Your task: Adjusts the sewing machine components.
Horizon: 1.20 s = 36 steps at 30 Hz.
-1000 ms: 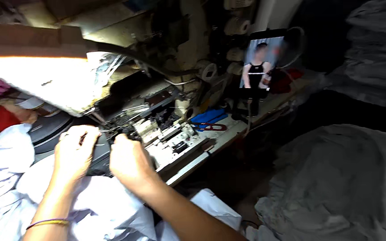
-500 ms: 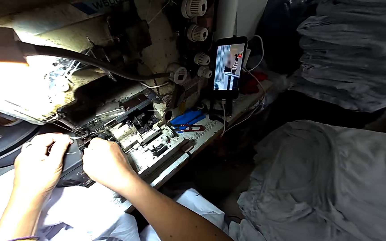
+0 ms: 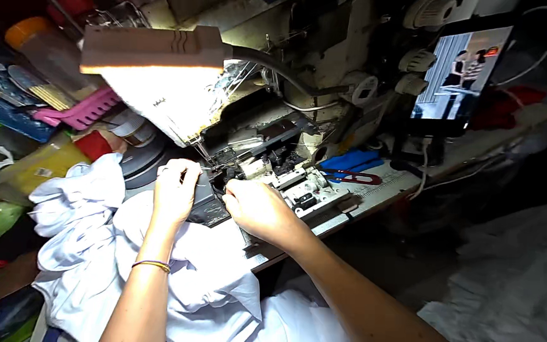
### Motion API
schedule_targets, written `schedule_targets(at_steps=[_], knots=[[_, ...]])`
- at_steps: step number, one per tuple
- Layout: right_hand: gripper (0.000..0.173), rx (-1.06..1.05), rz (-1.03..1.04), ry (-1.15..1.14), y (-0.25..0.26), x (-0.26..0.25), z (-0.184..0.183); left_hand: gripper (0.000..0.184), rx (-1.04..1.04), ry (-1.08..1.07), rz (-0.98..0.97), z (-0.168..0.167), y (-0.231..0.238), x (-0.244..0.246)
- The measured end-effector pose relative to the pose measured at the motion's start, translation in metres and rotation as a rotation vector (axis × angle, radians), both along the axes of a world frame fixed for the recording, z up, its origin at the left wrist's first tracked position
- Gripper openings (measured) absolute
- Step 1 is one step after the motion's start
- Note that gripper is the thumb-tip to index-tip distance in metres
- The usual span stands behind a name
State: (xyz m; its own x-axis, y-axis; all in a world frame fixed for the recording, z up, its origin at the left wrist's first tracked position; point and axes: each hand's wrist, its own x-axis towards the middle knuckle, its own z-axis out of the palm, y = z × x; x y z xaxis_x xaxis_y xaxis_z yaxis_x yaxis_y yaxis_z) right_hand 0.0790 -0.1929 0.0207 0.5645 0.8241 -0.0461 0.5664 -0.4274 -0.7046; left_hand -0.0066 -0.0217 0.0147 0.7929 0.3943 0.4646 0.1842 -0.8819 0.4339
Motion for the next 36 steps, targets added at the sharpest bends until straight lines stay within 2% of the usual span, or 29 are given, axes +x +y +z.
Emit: schedule_targets(at_steps=[4,9,18,22,26,32,36], knots=[[0.019,0.157,-0.16,0.021,0.006,-0.02,-0.01,0.029,0.0,-0.019,-0.021,-0.002,0.003,0.002],[0.028,0.102,-0.235,0.163,0.02,-0.03,-0.004,0.038,0.004,-0.003,-0.002,-0.006,0.015,0.008],[0.024,0.136,-0.193,0.291,0.028,-0.029,0.002,0.042,-0.054,-0.026,0.024,-0.008,0.021,0.007],[0.023,0.164,-0.198,0.328,0.026,-0.027,0.002,0.038,-0.076,-0.017,0.03,-0.006,0.019,0.007],[0.023,0.158,-0.143,0.292,0.023,-0.022,0.003,0.037,-0.068,-0.033,0.022,-0.008,0.02,0.007],[0.021,-0.021,0.019,0.184,0.009,-0.009,0.006,0.04,-0.035,-0.046,0.006,-0.01,0.024,0.006],[0.023,0.051,0.031,0.116,0.005,-0.011,0.009,0.04,-0.055,-0.033,0.039,-0.011,0.027,0.005]])
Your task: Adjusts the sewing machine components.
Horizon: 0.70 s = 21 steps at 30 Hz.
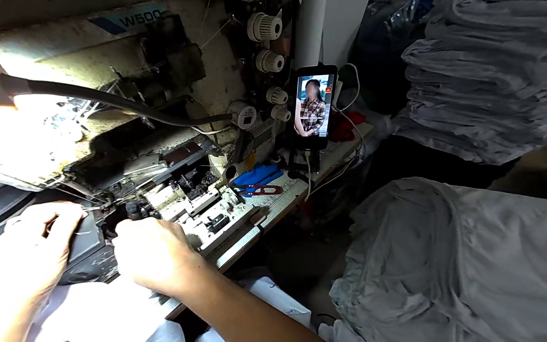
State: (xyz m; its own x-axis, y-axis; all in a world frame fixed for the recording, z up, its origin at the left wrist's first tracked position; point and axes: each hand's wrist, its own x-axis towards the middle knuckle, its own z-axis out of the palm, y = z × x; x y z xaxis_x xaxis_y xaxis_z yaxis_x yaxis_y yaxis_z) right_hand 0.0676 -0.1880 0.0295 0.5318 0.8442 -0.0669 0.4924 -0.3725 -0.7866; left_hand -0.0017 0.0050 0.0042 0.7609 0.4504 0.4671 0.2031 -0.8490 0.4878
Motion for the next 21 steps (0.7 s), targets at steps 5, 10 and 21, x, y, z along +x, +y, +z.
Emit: schedule_targets(at_steps=[5,10,21], knots=[[0.027,0.038,-0.07,-0.053,0.018,-0.004,-0.006,0.042,0.032,0.006,0.021,0.0,0.001,-0.001],[0.025,-0.129,0.016,-0.122,0.012,0.0,-0.011,0.036,0.045,0.049,0.041,0.012,-0.018,-0.004],[0.032,-0.262,0.048,-0.254,0.017,0.015,-0.015,0.027,0.039,0.013,-0.029,0.009,-0.023,-0.006]])
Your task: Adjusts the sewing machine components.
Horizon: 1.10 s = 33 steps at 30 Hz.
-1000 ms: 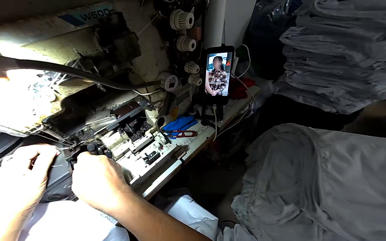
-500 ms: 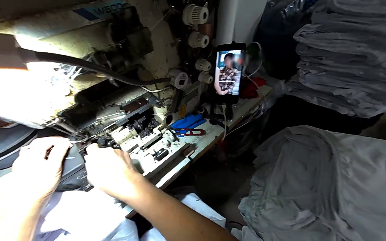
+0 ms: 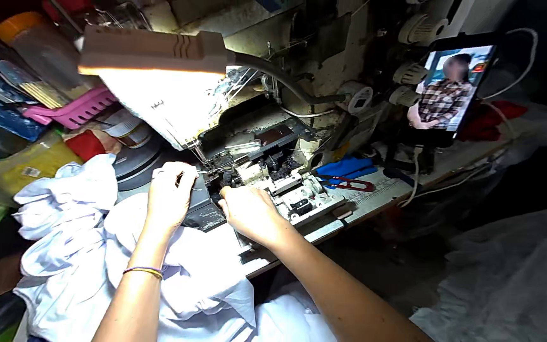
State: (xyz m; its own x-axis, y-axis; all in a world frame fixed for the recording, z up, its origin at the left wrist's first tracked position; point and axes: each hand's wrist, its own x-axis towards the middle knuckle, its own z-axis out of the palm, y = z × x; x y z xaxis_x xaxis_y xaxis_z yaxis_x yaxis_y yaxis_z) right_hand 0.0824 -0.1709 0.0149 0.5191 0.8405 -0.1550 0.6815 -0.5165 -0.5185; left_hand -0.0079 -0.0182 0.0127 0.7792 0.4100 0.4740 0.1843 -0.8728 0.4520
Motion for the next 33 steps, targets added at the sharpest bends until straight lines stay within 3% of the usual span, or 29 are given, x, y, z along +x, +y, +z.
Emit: schedule_targets(at_steps=[8,13,19,28,33], knots=[[0.031,0.097,0.017,-0.073,-0.007,0.003,0.002,0.03,0.007,0.009,-0.008,0.0,-0.001,0.002],[0.032,-0.019,0.046,-0.107,-0.012,0.009,0.0,0.029,-0.013,0.012,-0.001,0.001,-0.001,0.002],[0.025,0.089,-0.034,-0.256,-0.053,0.01,0.0,0.026,0.011,-0.02,-0.018,-0.001,0.0,0.003],[0.03,0.099,-0.039,-0.323,-0.054,0.02,-0.007,0.028,-0.008,0.015,0.003,0.004,-0.005,0.0],[0.023,0.155,-0.098,-0.367,-0.06,0.034,-0.001,0.027,0.025,0.01,-0.016,0.002,-0.003,0.0]])
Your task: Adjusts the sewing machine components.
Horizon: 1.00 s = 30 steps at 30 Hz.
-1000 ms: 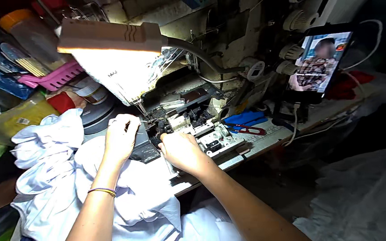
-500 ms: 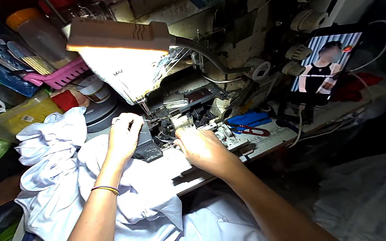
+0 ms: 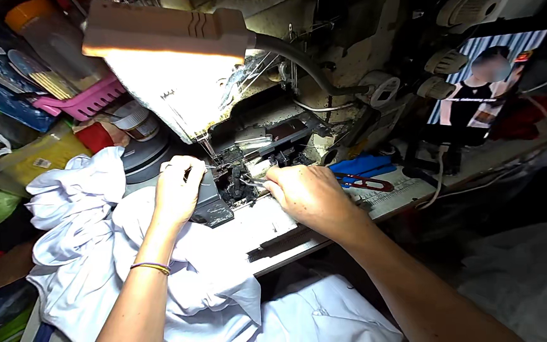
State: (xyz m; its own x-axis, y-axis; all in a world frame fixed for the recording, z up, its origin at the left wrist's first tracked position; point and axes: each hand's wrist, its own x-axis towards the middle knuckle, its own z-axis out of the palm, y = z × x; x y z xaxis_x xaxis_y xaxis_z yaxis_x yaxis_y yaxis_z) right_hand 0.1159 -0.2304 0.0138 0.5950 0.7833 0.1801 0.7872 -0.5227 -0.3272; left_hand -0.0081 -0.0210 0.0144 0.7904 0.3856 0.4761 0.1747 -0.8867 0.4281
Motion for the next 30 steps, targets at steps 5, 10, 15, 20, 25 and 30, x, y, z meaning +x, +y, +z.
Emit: schedule_targets(at_steps=[5,10,15,20,25,30], knots=[[0.023,0.001,-0.031,-0.005,0.008,0.002,0.009,0.023,-0.075,-0.007,0.039,-0.001,0.006,0.008],[0.023,-0.053,-0.005,-0.022,0.022,0.004,0.019,0.023,-0.096,-0.007,0.045,-0.001,0.008,0.009],[0.022,-0.016,0.169,-0.028,0.007,0.008,0.014,0.024,-0.097,-0.022,0.023,-0.002,0.012,0.008],[0.024,0.045,0.157,-0.036,-0.002,0.012,0.009,0.022,-0.113,-0.027,0.018,0.0,0.012,0.007],[0.022,0.132,0.121,-0.157,0.001,0.022,0.02,0.021,-0.124,-0.03,0.038,0.0,0.014,0.007],[0.024,0.129,0.175,-0.383,0.025,0.035,0.042,0.021,-0.114,-0.024,0.044,0.001,0.013,0.006]])
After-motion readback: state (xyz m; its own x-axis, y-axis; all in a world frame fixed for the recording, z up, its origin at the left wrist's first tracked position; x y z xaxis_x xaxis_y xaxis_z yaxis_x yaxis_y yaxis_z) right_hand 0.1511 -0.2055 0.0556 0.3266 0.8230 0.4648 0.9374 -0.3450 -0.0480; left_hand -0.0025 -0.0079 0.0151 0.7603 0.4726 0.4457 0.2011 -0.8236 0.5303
